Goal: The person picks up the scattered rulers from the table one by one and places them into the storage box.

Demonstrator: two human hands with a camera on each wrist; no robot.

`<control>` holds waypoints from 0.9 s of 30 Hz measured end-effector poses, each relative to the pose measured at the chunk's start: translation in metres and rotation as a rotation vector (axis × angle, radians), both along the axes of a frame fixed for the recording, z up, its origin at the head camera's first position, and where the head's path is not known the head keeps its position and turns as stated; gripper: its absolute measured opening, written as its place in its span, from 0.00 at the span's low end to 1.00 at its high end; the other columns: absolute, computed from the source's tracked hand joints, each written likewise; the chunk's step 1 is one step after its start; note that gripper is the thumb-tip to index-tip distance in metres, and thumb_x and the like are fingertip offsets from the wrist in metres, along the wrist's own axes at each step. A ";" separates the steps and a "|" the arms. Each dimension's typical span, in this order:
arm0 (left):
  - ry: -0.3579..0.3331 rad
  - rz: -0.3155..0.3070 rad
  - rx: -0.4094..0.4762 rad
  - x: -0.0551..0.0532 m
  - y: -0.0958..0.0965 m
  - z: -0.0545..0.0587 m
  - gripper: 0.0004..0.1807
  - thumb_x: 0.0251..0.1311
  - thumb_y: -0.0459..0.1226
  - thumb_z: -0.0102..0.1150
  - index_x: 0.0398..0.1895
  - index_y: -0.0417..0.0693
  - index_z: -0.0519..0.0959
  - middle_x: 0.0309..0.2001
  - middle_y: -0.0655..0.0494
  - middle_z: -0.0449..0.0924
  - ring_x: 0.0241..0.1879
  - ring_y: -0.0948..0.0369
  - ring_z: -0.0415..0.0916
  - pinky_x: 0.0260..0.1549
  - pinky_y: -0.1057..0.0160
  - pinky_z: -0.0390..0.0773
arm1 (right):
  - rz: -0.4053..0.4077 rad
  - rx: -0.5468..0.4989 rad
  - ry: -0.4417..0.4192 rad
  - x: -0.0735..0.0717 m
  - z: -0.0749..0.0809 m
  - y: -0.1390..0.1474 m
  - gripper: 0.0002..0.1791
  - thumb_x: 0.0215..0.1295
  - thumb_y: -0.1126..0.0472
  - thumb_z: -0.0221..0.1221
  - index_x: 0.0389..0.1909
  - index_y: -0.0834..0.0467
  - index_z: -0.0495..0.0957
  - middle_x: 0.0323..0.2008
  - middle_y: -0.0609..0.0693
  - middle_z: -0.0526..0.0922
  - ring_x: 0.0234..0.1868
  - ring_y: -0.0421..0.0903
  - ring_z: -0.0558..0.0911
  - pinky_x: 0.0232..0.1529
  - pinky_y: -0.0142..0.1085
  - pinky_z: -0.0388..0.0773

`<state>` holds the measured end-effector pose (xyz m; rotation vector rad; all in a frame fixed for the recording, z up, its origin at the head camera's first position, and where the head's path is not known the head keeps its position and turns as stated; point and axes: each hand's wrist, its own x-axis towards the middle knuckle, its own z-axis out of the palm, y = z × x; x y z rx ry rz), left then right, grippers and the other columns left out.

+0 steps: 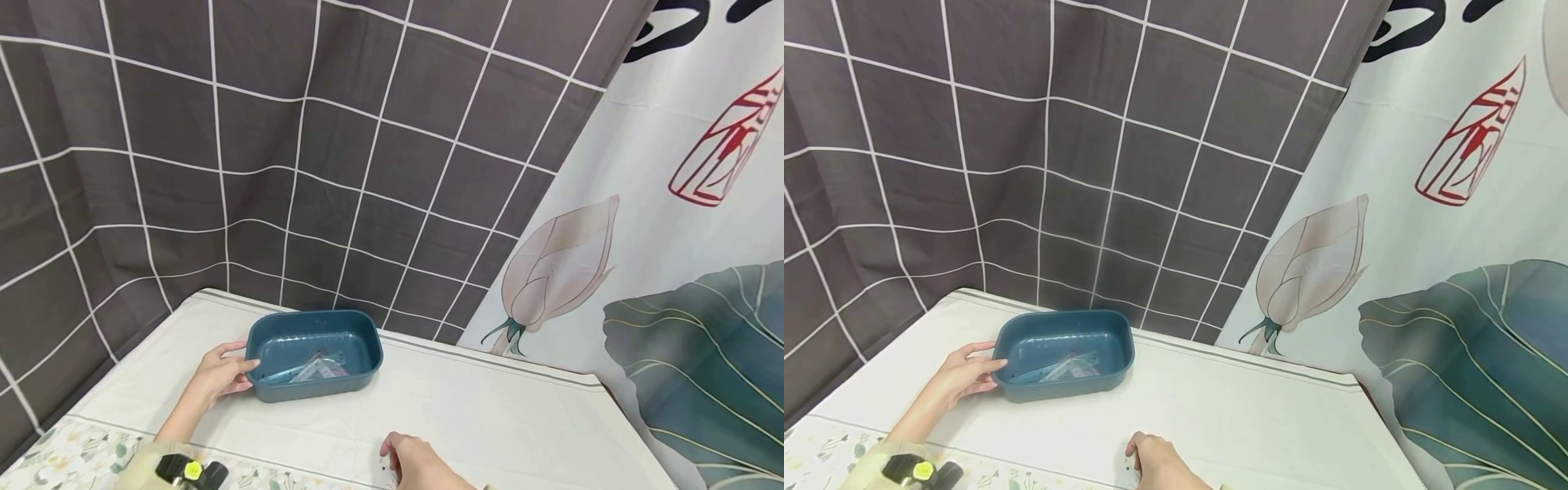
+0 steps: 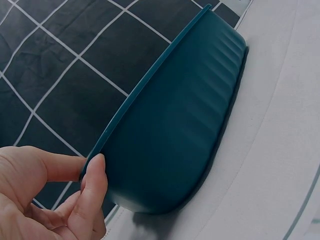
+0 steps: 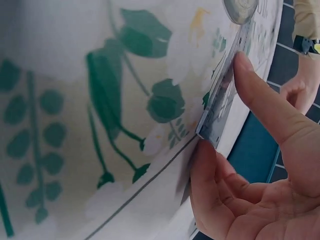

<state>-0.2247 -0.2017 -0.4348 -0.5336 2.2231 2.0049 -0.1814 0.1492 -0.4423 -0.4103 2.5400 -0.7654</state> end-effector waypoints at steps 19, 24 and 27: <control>-0.003 0.001 0.011 0.000 -0.001 -0.001 0.37 0.60 0.30 0.57 0.70 0.31 0.51 0.27 0.56 0.74 0.20 0.68 0.73 0.24 0.72 0.83 | 0.048 -0.123 -0.001 -0.002 0.001 0.001 0.27 0.32 0.71 0.73 0.32 0.50 0.69 0.19 0.42 0.66 0.21 0.37 0.65 0.20 0.26 0.63; -0.006 0.002 0.011 0.000 -0.001 0.000 0.37 0.61 0.30 0.57 0.70 0.32 0.51 0.27 0.55 0.74 0.20 0.68 0.73 0.24 0.72 0.83 | 0.075 -0.265 -0.045 -0.011 0.002 0.007 0.23 0.40 0.75 0.71 0.35 0.56 0.72 0.21 0.42 0.70 0.21 0.35 0.67 0.20 0.24 0.65; -0.006 0.003 0.017 0.000 -0.001 0.000 0.37 0.61 0.30 0.56 0.70 0.32 0.51 0.27 0.56 0.74 0.20 0.68 0.73 0.24 0.72 0.84 | 0.094 -0.340 -0.113 -0.020 0.004 0.010 0.15 0.48 0.75 0.68 0.36 0.62 0.75 0.23 0.44 0.71 0.20 0.36 0.69 0.20 0.22 0.66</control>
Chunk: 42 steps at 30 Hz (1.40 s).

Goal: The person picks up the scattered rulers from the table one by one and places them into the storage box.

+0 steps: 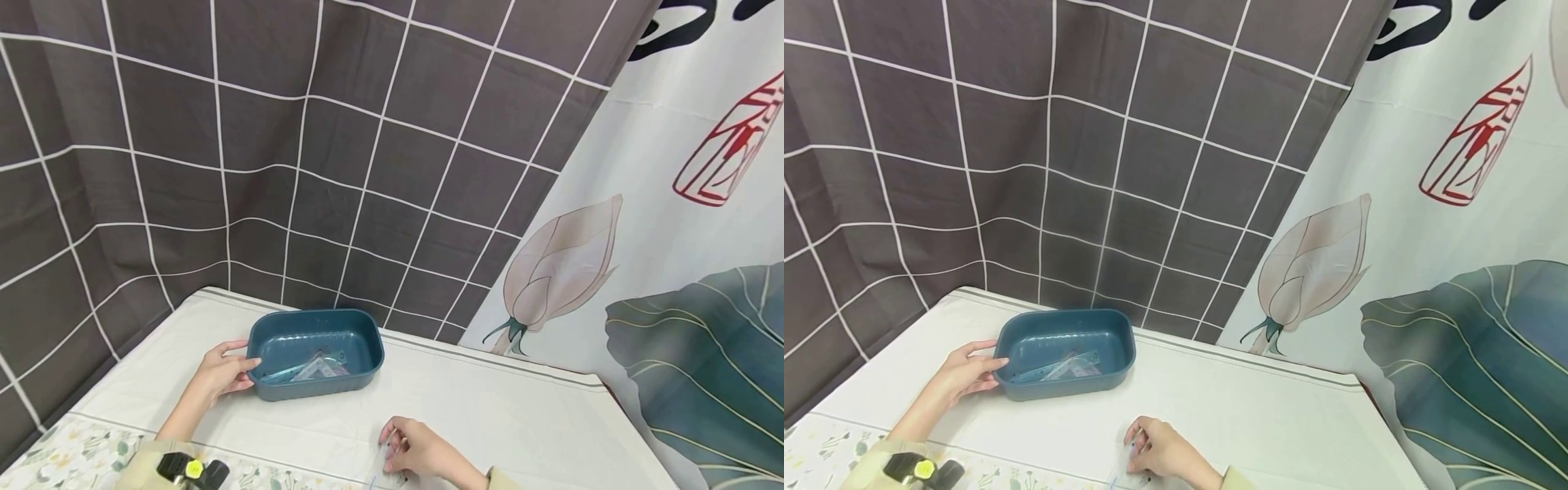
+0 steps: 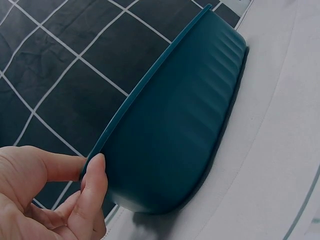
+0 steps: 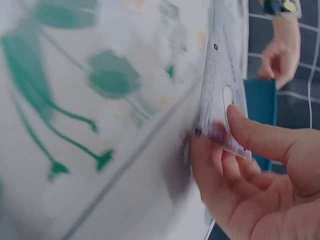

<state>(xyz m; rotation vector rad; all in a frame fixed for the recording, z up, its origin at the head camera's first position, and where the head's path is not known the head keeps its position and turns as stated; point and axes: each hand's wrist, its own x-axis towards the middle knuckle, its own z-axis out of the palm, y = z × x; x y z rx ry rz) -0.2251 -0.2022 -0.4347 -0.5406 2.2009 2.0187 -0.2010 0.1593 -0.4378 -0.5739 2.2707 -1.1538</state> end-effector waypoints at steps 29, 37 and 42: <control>0.008 0.003 -0.005 0.000 0.001 0.002 0.37 0.61 0.30 0.57 0.69 0.32 0.51 0.26 0.55 0.74 0.20 0.68 0.73 0.23 0.73 0.83 | -0.148 -0.277 -0.084 -0.072 0.047 -0.032 0.14 0.68 0.70 0.53 0.52 0.68 0.71 0.28 0.45 0.73 0.31 0.37 0.81 0.31 0.31 0.85; 0.013 -0.001 -0.007 0.001 0.001 0.002 0.36 0.61 0.30 0.57 0.69 0.32 0.52 0.27 0.55 0.74 0.20 0.67 0.73 0.24 0.72 0.83 | -0.215 -0.300 -0.041 -0.094 0.041 -0.058 0.13 0.70 0.68 0.52 0.52 0.68 0.72 0.30 0.46 0.76 0.30 0.36 0.81 0.30 0.29 0.84; 0.008 0.001 -0.010 0.002 0.002 0.003 0.36 0.61 0.30 0.56 0.69 0.32 0.52 0.27 0.56 0.74 0.20 0.67 0.73 0.24 0.72 0.84 | -0.270 -0.332 -0.019 -0.103 0.035 -0.075 0.15 0.70 0.68 0.52 0.54 0.69 0.70 0.27 0.44 0.75 0.29 0.34 0.79 0.30 0.28 0.84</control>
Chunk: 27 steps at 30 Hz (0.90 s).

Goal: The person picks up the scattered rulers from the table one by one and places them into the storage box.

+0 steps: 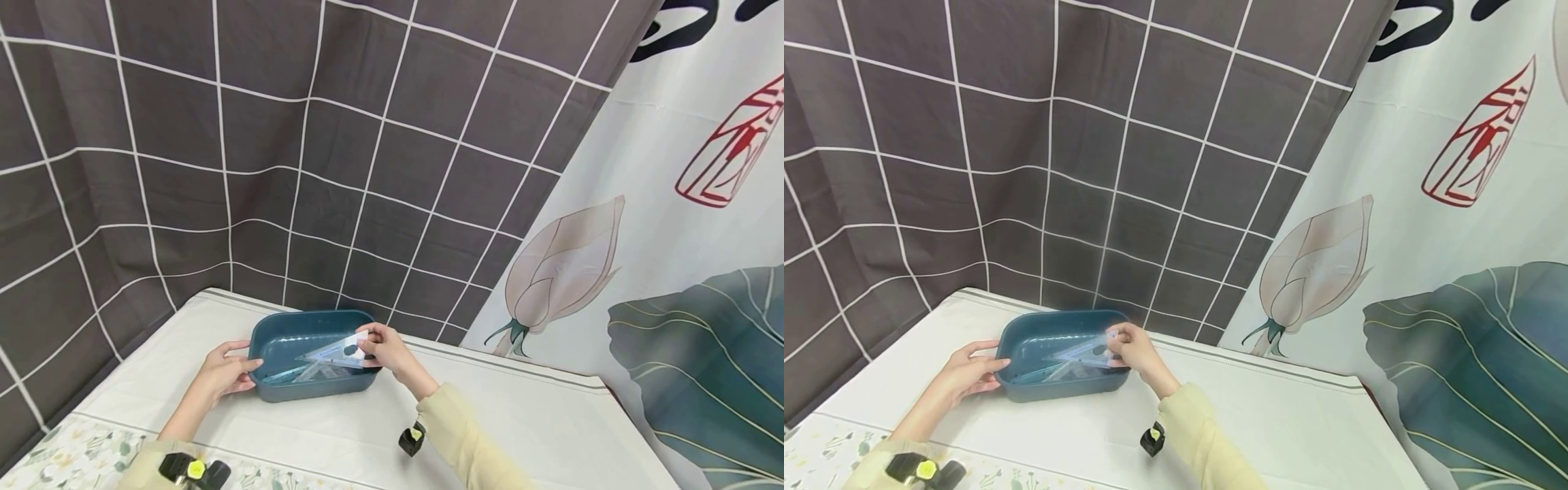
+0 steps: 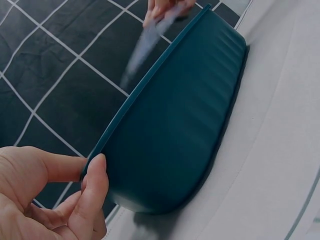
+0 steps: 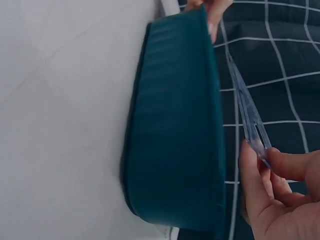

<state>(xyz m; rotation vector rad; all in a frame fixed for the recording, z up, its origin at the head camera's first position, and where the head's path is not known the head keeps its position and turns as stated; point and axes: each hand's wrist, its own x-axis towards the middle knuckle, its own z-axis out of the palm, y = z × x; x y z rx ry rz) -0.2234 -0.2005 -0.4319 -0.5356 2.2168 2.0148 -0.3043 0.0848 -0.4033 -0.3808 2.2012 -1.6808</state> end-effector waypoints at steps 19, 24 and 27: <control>0.017 -0.012 0.016 -0.002 -0.001 -0.002 0.36 0.62 0.31 0.57 0.69 0.33 0.51 0.26 0.57 0.74 0.18 0.69 0.73 0.22 0.73 0.83 | -0.014 0.272 0.149 -0.016 -0.022 -0.025 0.14 0.63 0.76 0.54 0.50 0.70 0.73 0.30 0.53 0.74 0.28 0.45 0.80 0.28 0.35 0.84; 0.013 -0.010 0.018 -0.001 -0.001 -0.001 0.36 0.62 0.31 0.57 0.69 0.32 0.51 0.27 0.57 0.75 0.19 0.68 0.73 0.23 0.72 0.83 | -0.001 0.400 0.232 -0.015 -0.023 -0.029 0.17 0.58 0.77 0.57 0.49 0.70 0.75 0.37 0.59 0.79 0.32 0.49 0.81 0.31 0.37 0.82; 0.011 -0.010 0.016 -0.001 -0.001 -0.002 0.36 0.61 0.31 0.57 0.69 0.32 0.51 0.27 0.57 0.75 0.19 0.68 0.73 0.23 0.72 0.83 | 0.006 0.474 0.290 -0.014 -0.023 -0.030 0.18 0.57 0.75 0.60 0.50 0.69 0.76 0.42 0.61 0.81 0.41 0.54 0.81 0.39 0.41 0.82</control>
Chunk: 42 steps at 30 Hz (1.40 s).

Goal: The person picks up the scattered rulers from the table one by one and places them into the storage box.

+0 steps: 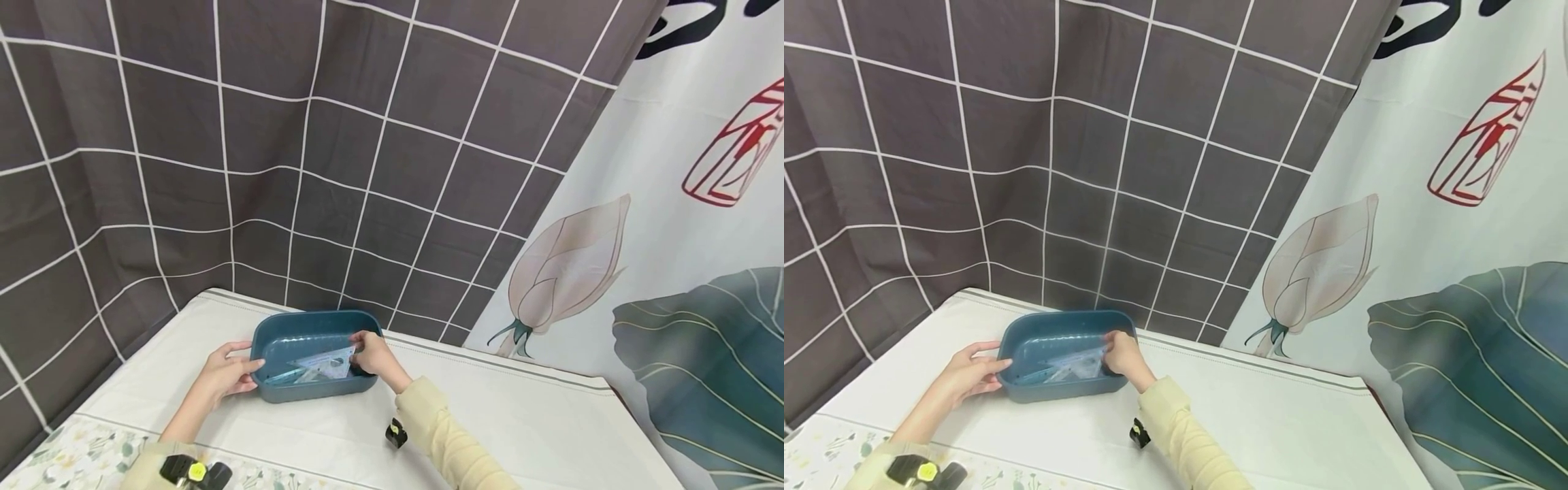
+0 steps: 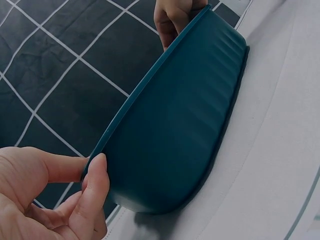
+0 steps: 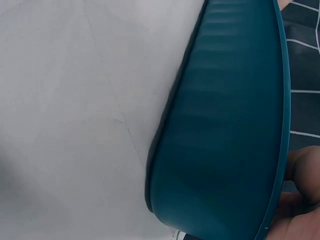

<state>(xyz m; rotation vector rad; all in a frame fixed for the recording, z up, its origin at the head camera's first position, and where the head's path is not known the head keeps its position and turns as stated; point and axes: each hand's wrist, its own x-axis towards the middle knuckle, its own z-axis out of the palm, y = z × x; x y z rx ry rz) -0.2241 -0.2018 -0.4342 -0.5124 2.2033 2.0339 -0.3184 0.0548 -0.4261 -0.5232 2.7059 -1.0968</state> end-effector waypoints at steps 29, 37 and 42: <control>-0.004 -0.004 0.016 0.000 -0.001 0.001 0.37 0.62 0.31 0.58 0.70 0.33 0.51 0.26 0.58 0.74 0.19 0.68 0.73 0.22 0.73 0.83 | 0.180 0.037 0.198 0.075 0.045 0.017 0.10 0.56 0.63 0.66 0.38 0.60 0.80 0.31 0.49 0.80 0.26 0.33 0.71 0.27 0.24 0.72; -0.002 -0.005 0.013 0.000 -0.002 0.000 0.37 0.62 0.31 0.58 0.70 0.33 0.50 0.26 0.57 0.74 0.19 0.69 0.73 0.23 0.73 0.83 | 0.254 0.034 0.125 0.100 0.051 0.030 0.09 0.51 0.65 0.70 0.32 0.58 0.80 0.25 0.43 0.78 0.23 0.29 0.70 0.26 0.21 0.72; 0.001 -0.004 0.009 0.000 -0.001 0.001 0.37 0.61 0.31 0.58 0.70 0.32 0.51 0.26 0.57 0.74 0.19 0.68 0.73 0.22 0.73 0.83 | 0.305 0.059 0.076 0.112 0.051 0.045 0.10 0.46 0.65 0.72 0.30 0.57 0.80 0.21 0.40 0.77 0.24 0.29 0.72 0.28 0.20 0.72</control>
